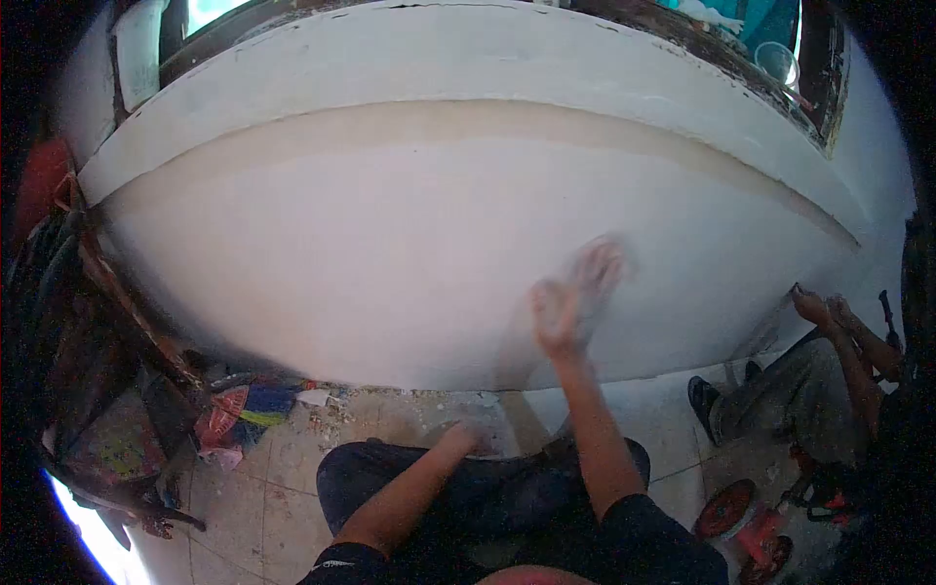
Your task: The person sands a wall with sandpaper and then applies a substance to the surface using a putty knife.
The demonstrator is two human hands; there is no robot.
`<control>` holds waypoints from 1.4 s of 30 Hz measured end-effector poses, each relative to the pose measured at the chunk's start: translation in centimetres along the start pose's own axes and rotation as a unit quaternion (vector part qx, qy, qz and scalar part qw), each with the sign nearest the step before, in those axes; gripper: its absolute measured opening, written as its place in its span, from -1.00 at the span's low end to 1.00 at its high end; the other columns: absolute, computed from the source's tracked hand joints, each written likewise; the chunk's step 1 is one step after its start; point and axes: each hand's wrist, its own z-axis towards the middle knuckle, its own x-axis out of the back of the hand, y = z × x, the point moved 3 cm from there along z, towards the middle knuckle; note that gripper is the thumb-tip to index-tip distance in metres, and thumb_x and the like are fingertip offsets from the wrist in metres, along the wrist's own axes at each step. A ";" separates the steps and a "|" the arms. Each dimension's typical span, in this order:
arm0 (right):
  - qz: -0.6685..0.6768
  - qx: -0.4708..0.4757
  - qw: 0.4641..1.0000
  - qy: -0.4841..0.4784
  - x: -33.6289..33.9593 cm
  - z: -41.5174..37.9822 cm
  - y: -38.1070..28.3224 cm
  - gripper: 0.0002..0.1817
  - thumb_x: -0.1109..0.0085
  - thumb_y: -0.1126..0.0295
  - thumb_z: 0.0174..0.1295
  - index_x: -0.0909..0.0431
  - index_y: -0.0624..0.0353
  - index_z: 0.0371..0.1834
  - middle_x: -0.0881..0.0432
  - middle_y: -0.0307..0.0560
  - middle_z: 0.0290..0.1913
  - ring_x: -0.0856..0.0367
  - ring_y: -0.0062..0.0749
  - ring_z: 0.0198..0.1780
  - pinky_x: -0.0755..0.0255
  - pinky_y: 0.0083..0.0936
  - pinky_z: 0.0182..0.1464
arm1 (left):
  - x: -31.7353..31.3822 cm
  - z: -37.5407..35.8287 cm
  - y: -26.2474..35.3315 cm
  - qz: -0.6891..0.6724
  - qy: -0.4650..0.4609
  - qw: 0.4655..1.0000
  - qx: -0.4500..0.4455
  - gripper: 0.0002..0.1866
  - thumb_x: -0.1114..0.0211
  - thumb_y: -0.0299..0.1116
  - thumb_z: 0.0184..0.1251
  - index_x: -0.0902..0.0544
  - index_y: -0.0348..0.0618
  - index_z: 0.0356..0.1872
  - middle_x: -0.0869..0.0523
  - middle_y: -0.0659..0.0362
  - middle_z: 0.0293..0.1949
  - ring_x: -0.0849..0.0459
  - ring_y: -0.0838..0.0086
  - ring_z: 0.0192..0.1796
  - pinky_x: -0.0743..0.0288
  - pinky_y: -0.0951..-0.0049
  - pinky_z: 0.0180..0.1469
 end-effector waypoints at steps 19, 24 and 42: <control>-0.010 0.022 0.997 0.075 0.2 2.4 4.4 -0.06 -0.18 -0.05 0.40 -0.06 0.26 0.70 0.08 0.29 0.73 0.27 0.42 0.72 0.39 0.34 0.64 | 2.2 -3.6 1.6 -0.178 0.013 0.982 0.066 -0.49 -0.31 -0.06 0.36 -0.65 -0.06 0.26 -0.74 -0.01 0.22 -0.72 0.02 0.23 -0.57 0.05 0.27; -0.003 0.051 0.998 -0.042 0.0 2.3 -1.8 -0.06 -0.16 -0.10 0.41 -0.08 0.24 0.69 0.06 0.21 0.74 0.24 0.38 0.72 0.37 0.32 0.65 | -2.2 -1.7 -1.7 -0.105 0.058 0.993 -0.010 -0.55 -0.21 -0.17 0.43 -0.66 -0.08 0.26 -0.71 -0.05 0.26 -0.70 0.02 0.27 -0.56 0.05 0.30; -0.019 0.087 0.992 -0.094 -0.9 -4.0 3.8 -0.03 -0.18 -0.05 0.40 -0.02 0.27 0.71 0.13 0.30 0.74 0.30 0.51 0.70 0.40 0.42 0.61 | 2.5 -3.2 2.9 -0.005 -0.052 0.998 0.046 -0.54 -0.25 -0.11 0.37 -0.71 -0.09 0.20 -0.72 -0.05 0.25 -0.72 0.03 0.23 -0.58 0.07 0.28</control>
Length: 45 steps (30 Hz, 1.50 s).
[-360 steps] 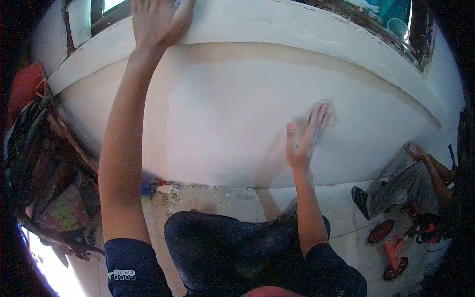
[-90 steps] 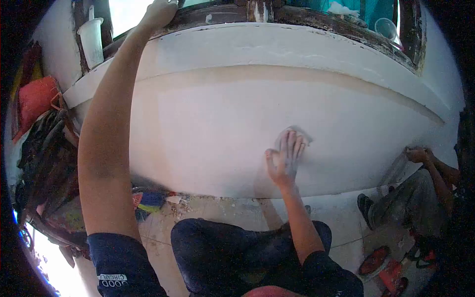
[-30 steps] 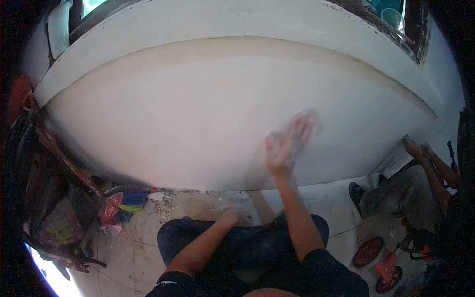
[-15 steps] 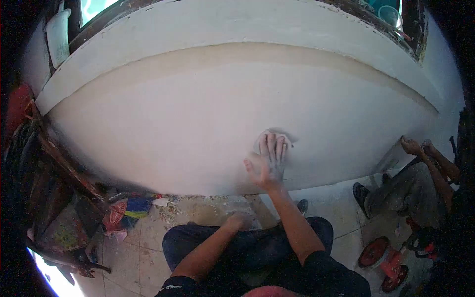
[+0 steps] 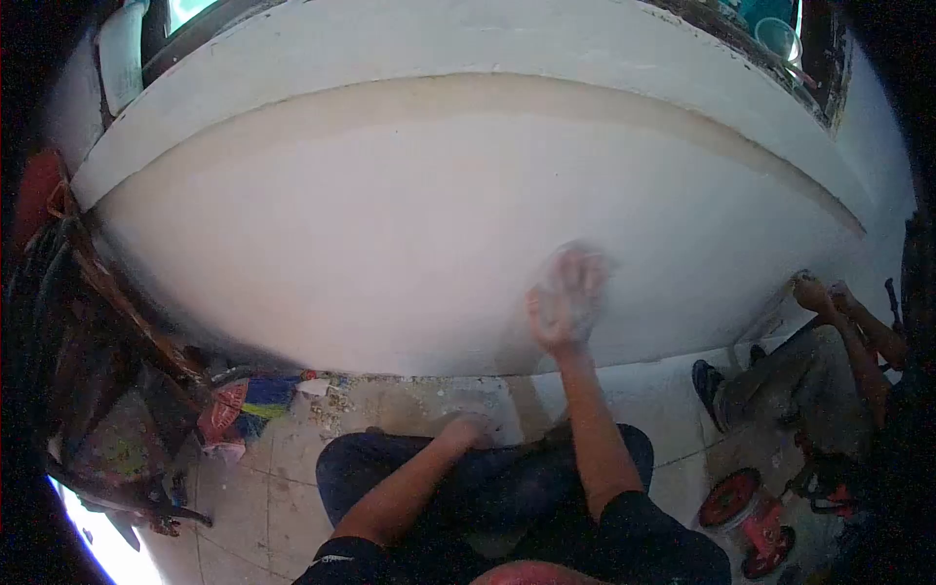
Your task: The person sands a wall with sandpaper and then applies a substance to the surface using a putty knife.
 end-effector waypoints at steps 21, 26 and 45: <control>0.055 -0.090 0.994 0.011 -0.6 0.0 -3.0 0.08 -0.26 -0.05 0.37 0.13 0.29 0.73 0.23 0.36 0.74 0.38 0.46 0.71 0.48 0.35 0.63 | -7.7 5.3 -5.7 -0.024 0.142 0.986 -0.088 -0.55 -0.27 -0.15 0.38 -0.67 -0.08 0.23 -0.76 -0.05 0.16 -0.74 -0.01 0.19 -0.60 0.05 0.23; 0.086 -0.130 0.987 0.040 3.4 6.3 -4.4 0.10 -0.28 -0.08 0.34 0.11 0.32 0.72 0.23 0.39 0.73 0.39 0.49 0.71 0.48 0.35 0.63 | -7.3 7.1 -4.5 0.054 -0.033 0.997 0.031 -0.55 -0.29 -0.02 0.36 -0.76 -0.08 0.10 -0.79 -0.05 0.09 -0.75 0.01 0.15 -0.62 0.08 0.19; 0.085 -0.096 0.991 0.034 0.5 1.8 -4.0 -0.04 -0.21 0.07 0.42 0.04 0.36 0.70 0.11 0.43 0.71 0.31 0.50 0.71 0.42 0.35 0.63 | -10.1 9.2 -7.1 -0.026 -0.012 1.000 -0.013 -0.54 -0.33 -0.20 0.35 -0.70 0.00 0.26 -0.75 -0.04 0.20 -0.73 0.02 0.22 -0.61 0.06 0.25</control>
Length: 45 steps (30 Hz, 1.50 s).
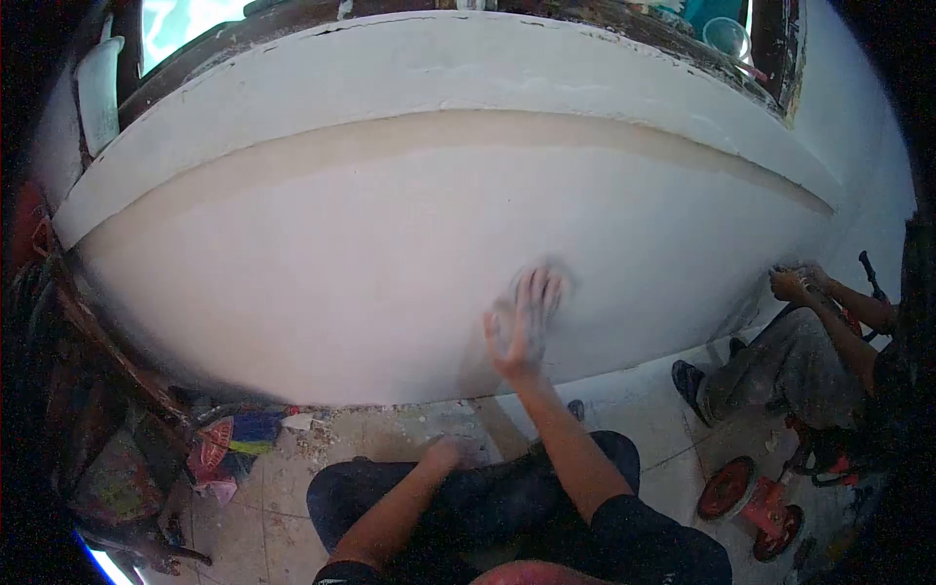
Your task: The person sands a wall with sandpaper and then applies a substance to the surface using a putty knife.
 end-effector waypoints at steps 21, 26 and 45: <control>-0.014 0.009 0.997 0.079 2.4 5.7 -1.9 -0.05 -0.25 0.03 0.38 -0.05 0.29 0.70 0.04 0.31 0.72 0.25 0.43 0.71 0.30 0.36 0.63 | -2.4 -1.0 -1.2 -0.038 0.081 0.995 -0.038 -0.70 -0.27 -0.22 0.31 -0.81 -0.02 -0.02 -0.80 0.03 0.13 -0.75 0.00 0.17 -0.64 0.04 0.16; -0.017 0.003 0.999 0.034 -1.5 -1.7 1.2 -0.08 -0.19 0.06 0.43 -0.02 0.28 0.71 0.06 0.31 0.73 0.28 0.43 0.72 0.36 0.34 0.64 | 1.9 -0.8 1.6 0.107 -0.016 0.993 0.035 -0.67 -0.28 -0.24 0.27 -0.81 -0.05 0.01 -0.79 0.00 0.13 -0.76 -0.02 0.15 -0.64 0.04 0.17; 0.002 0.008 1.000 0.030 1.8 3.7 -1.6 0.05 -0.26 -0.02 0.37 0.07 0.40 0.70 0.15 0.46 0.71 0.34 0.52 0.70 0.41 0.33 0.63 | 10.8 -11.5 10.5 -0.038 0.027 0.999 0.008 -0.64 -0.22 -0.29 0.32 -0.78 -0.13 0.06 -0.78 -0.04 0.15 -0.75 -0.01 0.19 -0.62 0.03 0.22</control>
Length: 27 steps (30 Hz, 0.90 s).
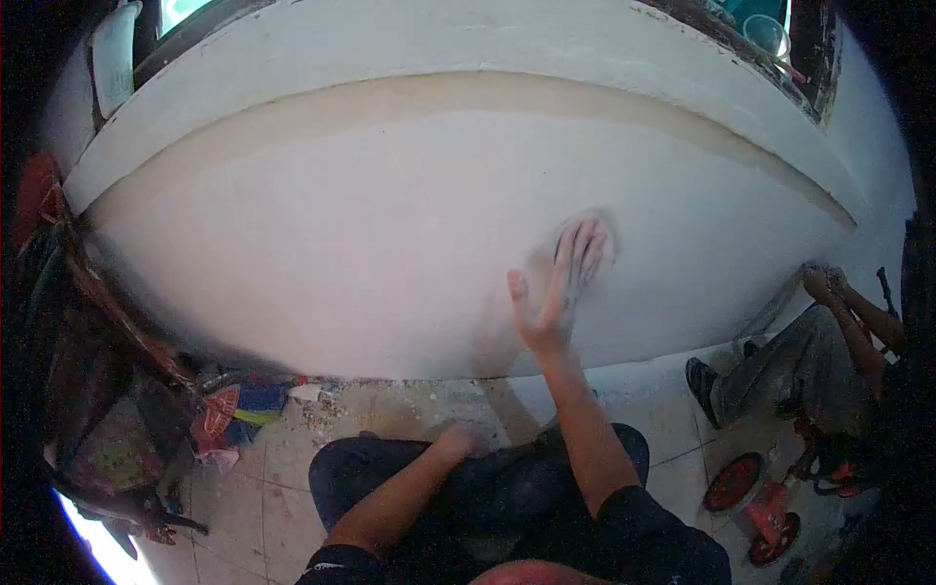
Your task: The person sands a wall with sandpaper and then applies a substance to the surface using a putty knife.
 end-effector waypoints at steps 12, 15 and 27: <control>-0.009 0.002 0.999 -0.047 0.0 0.3 -1.5 0.07 -0.23 -0.05 0.39 0.14 0.34 0.72 0.23 0.49 0.71 0.38 0.54 0.70 0.44 0.33 0.63 | -2.5 2.3 -2.0 0.116 -0.008 0.991 -0.062 -0.65 -0.21 -0.29 0.31 -0.76 -0.16 0.05 -0.78 -0.07 0.14 -0.74 0.02 0.21 -0.61 0.02 0.20; -0.006 0.000 1.000 0.009 0.2 2.7 -2.1 0.04 -0.21 -0.14 0.38 0.00 0.34 0.69 0.11 0.43 0.71 0.24 0.55 0.69 0.40 0.37 0.63 | -1.6 1.9 -1.0 0.091 -0.030 0.995 -0.031 -0.64 -0.24 -0.27 0.30 -0.76 -0.15 0.05 -0.78 -0.07 0.13 -0.75 0.02 0.19 -0.62 0.01 0.19; -0.014 -0.004 1.000 0.010 0.4 2.4 -0.5 0.07 -0.25 -0.16 0.32 -0.03 0.35 0.68 0.03 0.41 0.69 0.18 0.53 0.68 0.33 0.36 0.63 | -1.7 1.5 -1.3 0.008 -0.078 0.996 0.035 -0.56 -0.28 -0.23 0.42 -0.69 -0.04 0.28 -0.71 -0.01 0.28 -0.66 0.02 0.31 -0.49 0.05 0.39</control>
